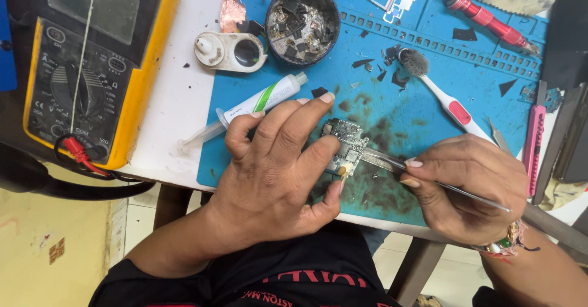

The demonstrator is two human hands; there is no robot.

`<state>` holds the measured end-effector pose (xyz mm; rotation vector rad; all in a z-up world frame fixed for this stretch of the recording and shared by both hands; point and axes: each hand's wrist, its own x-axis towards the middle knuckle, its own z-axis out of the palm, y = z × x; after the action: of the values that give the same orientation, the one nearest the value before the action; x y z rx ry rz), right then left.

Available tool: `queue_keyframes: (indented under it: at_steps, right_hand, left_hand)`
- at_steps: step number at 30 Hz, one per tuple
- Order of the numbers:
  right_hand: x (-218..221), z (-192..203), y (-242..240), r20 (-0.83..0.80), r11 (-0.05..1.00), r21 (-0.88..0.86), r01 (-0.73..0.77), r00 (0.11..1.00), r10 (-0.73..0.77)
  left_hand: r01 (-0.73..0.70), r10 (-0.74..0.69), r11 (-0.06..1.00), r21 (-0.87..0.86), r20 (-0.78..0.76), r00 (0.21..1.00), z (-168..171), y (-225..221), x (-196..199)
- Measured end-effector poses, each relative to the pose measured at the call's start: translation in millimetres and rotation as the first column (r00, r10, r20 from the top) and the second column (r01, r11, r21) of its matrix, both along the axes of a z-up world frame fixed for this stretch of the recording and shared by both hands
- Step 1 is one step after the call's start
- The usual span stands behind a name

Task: The person applies a substance from a syringe to a circuit board and uses a hot air tool while holding a component with tweezers, then uses a screwdriver on a small metal object.

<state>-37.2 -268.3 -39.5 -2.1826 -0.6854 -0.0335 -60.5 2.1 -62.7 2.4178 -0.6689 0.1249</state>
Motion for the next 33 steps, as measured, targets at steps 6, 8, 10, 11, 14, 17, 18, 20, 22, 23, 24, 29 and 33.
queue_keyframes:
  at_steps: [6,8,10,11,14,17,18,20,22,23,24,29,33]
  right_hand:
    - [0.4,-1.1,0.6,-0.013,1.000,0.004,-0.005,1.000,0.006]
    - [0.9,-1.3,0.9,-0.016,1.000,0.007,-0.007,1.000,0.007]
    - [1.3,-1.0,1.4,-0.011,1.000,-0.003,-0.009,1.000,0.009]
    - [1.4,-0.7,1.7,-0.004,1.000,-0.015,-0.010,1.000,0.010]
    - [1.7,-0.1,2.6,0.007,0.999,-0.029,-0.012,1.000,0.012]
    - [2.5,-0.4,3.5,0.015,1.000,-0.024,-0.019,1.000,0.019]
    - [2.6,-0.4,3.7,0.018,1.000,-0.020,-0.021,1.000,0.021]
    - [2.4,0.2,3.9,0.008,1.000,-0.021,-0.019,1.000,0.019]
    - [2.6,0.4,4.4,0.001,1.000,-0.018,-0.018,1.000,0.018]
    - [2.8,0.4,4.7,-0.002,1.000,-0.015,-0.017,1.000,0.017]
    - [3.0,0.3,5.0,-0.005,1.000,-0.012,-0.017,1.000,0.017]
    - [3.9,0.1,4.5,0.000,0.999,-0.026,-0.028,1.000,0.028]
    - [2.8,-0.8,4.0,-0.002,1.000,-0.018,-0.020,1.000,0.020]
  left_hand:
    - [-0.002,0.002,1.000,0.004,0.001,1.000,1.1,1.0,-0.4]
    - [-0.002,0.002,1.000,0.003,0.000,1.000,1.2,1.1,-0.1]
    - [-0.001,0.001,1.000,0.000,-0.001,1.000,1.1,1.3,0.2]
    - [-0.001,0.001,1.000,0.000,0.000,1.000,0.9,1.2,0.3]
    - [-0.001,0.001,1.000,-0.003,0.001,1.000,0.2,0.7,0.3]
    - [-0.001,0.001,1.000,-0.003,0.000,1.000,-0.2,0.8,0.2]
    - [-0.002,0.002,1.000,0.000,0.001,1.000,-0.2,0.8,0.0]
    - [-0.002,0.002,1.000,0.002,0.003,1.000,-0.2,0.7,0.0]
    - [-0.002,0.002,1.000,0.002,0.004,1.000,-0.1,0.6,-0.1]
    - [-0.002,0.002,1.000,0.002,0.005,1.000,-0.3,0.7,-0.2]
    - [-0.002,0.002,1.000,0.002,0.005,1.000,-0.5,0.6,-0.1]
    - [0.000,0.000,1.000,-0.005,0.005,1.000,-1.2,0.2,-0.5]
    - [0.000,0.000,1.000,0.004,0.011,1.000,-1.1,0.6,-0.2]
